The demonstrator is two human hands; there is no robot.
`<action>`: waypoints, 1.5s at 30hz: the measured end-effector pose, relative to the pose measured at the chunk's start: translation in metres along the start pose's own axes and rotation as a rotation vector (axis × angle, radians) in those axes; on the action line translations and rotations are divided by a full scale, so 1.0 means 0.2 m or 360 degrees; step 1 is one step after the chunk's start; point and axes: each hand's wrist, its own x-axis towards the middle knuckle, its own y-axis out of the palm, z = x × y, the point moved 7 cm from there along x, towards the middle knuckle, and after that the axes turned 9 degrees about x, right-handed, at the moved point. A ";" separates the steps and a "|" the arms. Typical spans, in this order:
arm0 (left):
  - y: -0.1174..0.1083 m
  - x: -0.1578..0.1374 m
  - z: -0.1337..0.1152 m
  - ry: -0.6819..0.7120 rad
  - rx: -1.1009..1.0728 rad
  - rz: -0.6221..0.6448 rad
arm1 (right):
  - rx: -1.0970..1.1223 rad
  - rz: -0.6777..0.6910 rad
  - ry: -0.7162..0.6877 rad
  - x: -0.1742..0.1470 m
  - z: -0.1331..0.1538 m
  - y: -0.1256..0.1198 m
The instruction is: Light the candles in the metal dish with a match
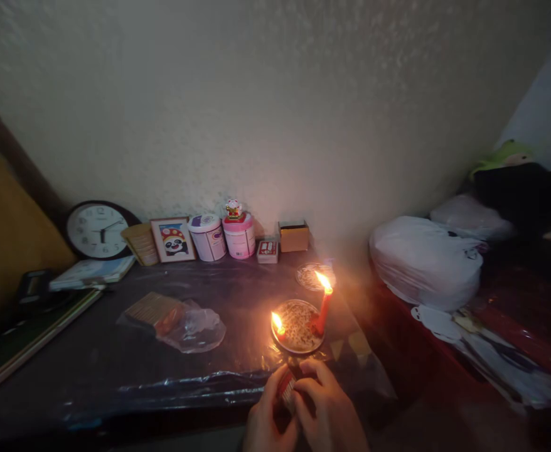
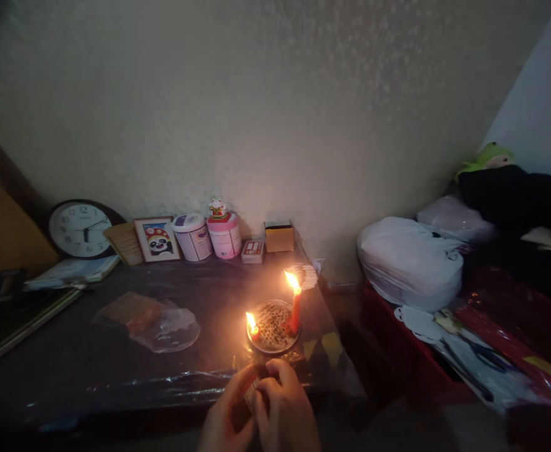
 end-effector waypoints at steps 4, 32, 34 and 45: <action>0.03 -0.01 0.06 -0.0007 -0.0022 0.0035 | 0.0009 -0.0058 0.0061 -0.01 -0.01 0.00; 0.07 0.00 0.11 -0.0097 -0.0239 0.0065 | 0.0074 -0.0093 -0.0055 -0.01 0.02 -0.02; 0.06 0.00 0.10 -0.0099 -0.0267 0.0058 | 0.0077 -0.0062 -0.0104 -0.01 0.03 -0.01; 0.06 0.01 0.14 -0.0121 -0.0391 0.0055 | 0.0023 -0.0055 -0.0058 0.00 0.02 -0.01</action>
